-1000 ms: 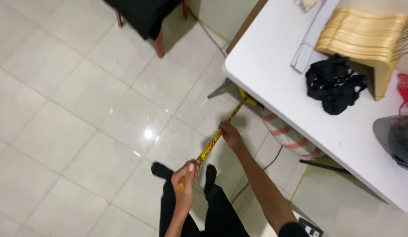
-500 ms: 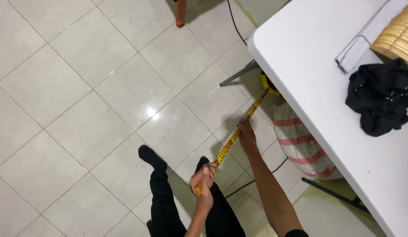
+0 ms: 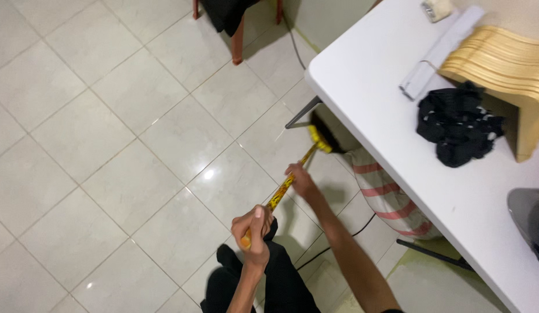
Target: The person sweeps a tiled floor using a broom, moving across the room and pushing debris along the floor surface.
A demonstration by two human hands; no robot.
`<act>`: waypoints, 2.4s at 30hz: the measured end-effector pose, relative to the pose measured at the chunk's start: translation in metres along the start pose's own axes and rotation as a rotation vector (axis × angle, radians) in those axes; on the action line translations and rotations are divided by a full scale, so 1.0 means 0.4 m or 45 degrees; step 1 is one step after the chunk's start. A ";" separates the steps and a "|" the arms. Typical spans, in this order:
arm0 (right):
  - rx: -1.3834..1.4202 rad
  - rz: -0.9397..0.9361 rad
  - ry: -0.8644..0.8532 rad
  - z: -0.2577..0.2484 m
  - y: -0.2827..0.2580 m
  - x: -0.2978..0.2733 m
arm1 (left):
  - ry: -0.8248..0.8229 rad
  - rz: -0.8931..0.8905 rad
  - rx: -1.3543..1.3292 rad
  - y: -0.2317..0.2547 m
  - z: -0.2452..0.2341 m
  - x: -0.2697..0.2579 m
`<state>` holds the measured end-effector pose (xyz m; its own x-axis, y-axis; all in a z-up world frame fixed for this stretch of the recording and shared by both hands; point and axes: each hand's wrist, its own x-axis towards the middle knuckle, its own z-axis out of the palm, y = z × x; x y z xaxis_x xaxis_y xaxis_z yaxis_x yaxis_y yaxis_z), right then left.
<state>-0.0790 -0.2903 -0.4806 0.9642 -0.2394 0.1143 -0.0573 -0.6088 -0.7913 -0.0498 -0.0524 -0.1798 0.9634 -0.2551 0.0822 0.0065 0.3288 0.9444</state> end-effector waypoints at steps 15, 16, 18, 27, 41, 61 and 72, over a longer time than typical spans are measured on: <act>0.013 -0.053 0.030 -0.025 -0.514 -0.128 | 0.103 0.254 -0.100 0.247 -0.190 -0.144; 0.017 -0.045 0.027 -0.023 -0.495 -0.137 | 0.061 0.247 -0.173 0.238 -0.197 -0.162; -0.177 0.016 -0.017 -0.010 -0.416 -0.138 | 0.036 0.185 -0.105 0.200 -0.203 -0.180; -0.078 0.049 0.108 0.083 -0.132 -0.153 | -0.054 -0.074 0.009 0.028 -0.158 -0.171; 0.109 0.059 -0.100 0.088 -0.487 -0.040 | 0.080 0.292 0.078 0.309 -0.092 -0.050; -0.082 0.545 -0.473 -0.178 -0.723 -0.088 | -0.630 0.132 -0.051 0.489 -0.118 0.089; 0.075 0.817 -0.160 -0.244 -0.581 -0.294 | -1.111 -0.222 -0.031 0.382 0.052 0.095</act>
<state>-0.2044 -0.1944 -0.2517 0.7663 -0.4487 -0.4598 -0.6205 -0.3312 -0.7109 -0.0177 -0.0308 -0.0258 0.4009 -0.9019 0.1610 0.1492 0.2376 0.9598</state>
